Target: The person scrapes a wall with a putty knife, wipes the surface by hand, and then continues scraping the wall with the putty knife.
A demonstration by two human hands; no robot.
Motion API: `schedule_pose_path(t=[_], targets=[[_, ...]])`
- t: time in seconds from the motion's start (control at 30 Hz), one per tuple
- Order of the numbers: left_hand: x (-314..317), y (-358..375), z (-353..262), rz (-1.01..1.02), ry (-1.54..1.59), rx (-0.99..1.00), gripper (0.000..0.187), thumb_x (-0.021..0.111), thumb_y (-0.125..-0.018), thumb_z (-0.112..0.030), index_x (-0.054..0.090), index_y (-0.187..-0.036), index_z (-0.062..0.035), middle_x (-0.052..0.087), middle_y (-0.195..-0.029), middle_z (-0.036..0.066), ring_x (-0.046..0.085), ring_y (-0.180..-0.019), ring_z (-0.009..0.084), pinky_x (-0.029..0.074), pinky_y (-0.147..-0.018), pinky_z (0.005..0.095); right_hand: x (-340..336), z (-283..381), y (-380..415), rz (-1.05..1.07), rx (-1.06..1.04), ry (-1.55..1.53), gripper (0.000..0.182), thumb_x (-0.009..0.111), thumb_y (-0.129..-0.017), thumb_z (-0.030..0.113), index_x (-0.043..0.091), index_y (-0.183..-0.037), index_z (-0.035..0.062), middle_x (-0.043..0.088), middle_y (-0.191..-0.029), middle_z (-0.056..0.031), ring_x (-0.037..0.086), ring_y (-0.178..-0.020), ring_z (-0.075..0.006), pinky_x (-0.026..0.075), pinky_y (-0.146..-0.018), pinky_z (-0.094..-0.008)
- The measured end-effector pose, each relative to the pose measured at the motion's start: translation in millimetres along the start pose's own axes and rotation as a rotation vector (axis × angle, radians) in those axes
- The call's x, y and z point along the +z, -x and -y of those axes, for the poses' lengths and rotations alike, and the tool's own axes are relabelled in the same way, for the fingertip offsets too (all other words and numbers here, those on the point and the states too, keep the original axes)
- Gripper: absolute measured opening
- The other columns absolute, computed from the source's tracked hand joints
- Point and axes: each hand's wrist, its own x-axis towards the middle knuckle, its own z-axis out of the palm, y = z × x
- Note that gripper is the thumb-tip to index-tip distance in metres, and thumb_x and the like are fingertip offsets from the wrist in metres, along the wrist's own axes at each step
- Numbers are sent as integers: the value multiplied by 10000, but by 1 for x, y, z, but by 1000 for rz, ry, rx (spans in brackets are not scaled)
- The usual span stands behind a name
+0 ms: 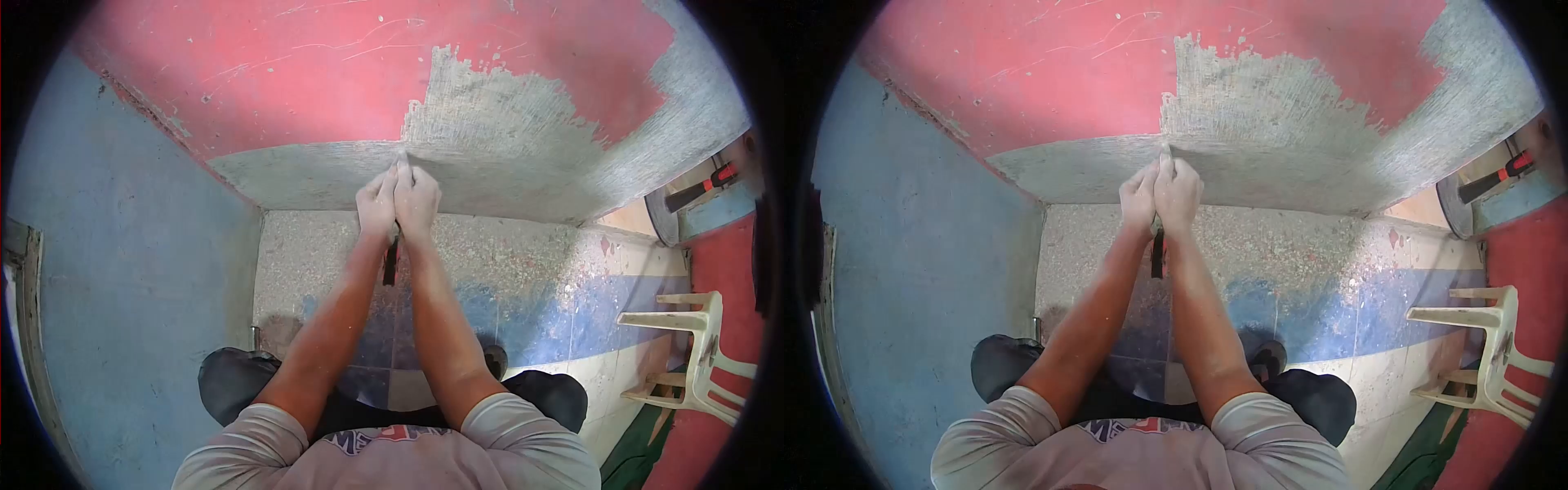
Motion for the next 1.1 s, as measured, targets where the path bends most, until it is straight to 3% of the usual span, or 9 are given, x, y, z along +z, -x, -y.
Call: schedule_pose_path(t=[0.1, 0.13, 0.23, 0.33, 0.43, 0.57, 0.67, 0.83, 1.1], targets=[[-4, -7, 10, 37, 61, 12, 285, 609, -1057, -184, 733, -1146, 57, 705, -983, 11, 617, -901, 78, 519, -806, 256, 5, -10, -2, -22, -14, -25, 432, 623, -990, 301, 625, -778, -75, 601, -717, -276, 577, -624, -368, 452, -653, -473], [9, 1, -13, -28, 50, 4, 278, 611, -1050, -169, 729, -1155, 59, 704, -988, 9, 615, -906, 73, 517, -807, 249, -4, 7, -6, 56, 46, 34, 427, 589, -1000, 326, 668, -795, -40, 659, -804, -288, 640, -787, -497, 475, -725, -532], [6, -13, -23, 19, -103, 139, 254, 607, -1044, -151, 734, -1132, 52, 698, -961, -2, 600, -886, 65, 512, -793, 246, -15, 45, -15, -3, -29, -62, 414, 594, -998, 323, 662, -809, -39, 656, -802, -284, 641, -785, -492, 477, -724, -525], [27, -9, -59, 24, 69, 193, 236, 609, -1043, -146, 738, -1075, 49, 685, -916, -24, 578, -858, 55, 502, -772, 242, -20, 76, -36, -26, -139, -133, 381, 626, -988, 297, 672, -842, -52, 633, -746, -263, 596, -623, -364, 468, -659, -455], [29, -10, -54, 25, 138, 144, 240, 610, -1052, -158, 746, -1077, 38, 691, -938, -20, 586, -873, 57, 503, -778, 244, -22, 70, -30, 2, -72, -64, 392, 588, -997, 318, 679, -842, -30, 665, -830, -283, 649, -812, -491, 488, -739, -517], [1, -10, 3, 9, 19, 84, 244, 617, -1053, -175, 757, -1090, 21, 702, -968, -11, 596, -890, 58, 509, -789, 246, -4, 6, -7, 29, -11, -6, 380, 594, -987, 319, 696, -864, -25, 666, -849, -293, 650, -835, -497, 494, -763, -526], [5, -7, 0, -6, -6, 69, 248, 618, -1054, -182, 758, -1081, 21, 701, -957, -9, 597, -878, 60, 511, -778, 249, -4, 3, -4, 20, 18, -29, 385, 591, -987, 326, 702, -869, -23, 673, -855, -289, 650, -838, -502, 494, -763, -530], [32, -9, -90, 139, 173, 108, 230, 592, -1060, -176, 727, -1019, 5, 676, -942, 1, 603, -846, 74, 507, -754, 249, -29, 91, -35, 5, -73, -63, 424, 577, -996, 354, 699, -854, -27, 675, -860, -289, 645, -851, -502, 489, -764, -531], [21, 1, -33, 2, 140, 12, 273, 619, -1058, -211, 744, -1045, 31, 680, -914, -19, 567, -852, 54, 491, -733, 250, -12, 30, -10, 11, 51, -72, 441, 561, -1012, 351, 693, -853, -39, 667, -850, -292, 641, -839, -502, 478, -757, -525]])
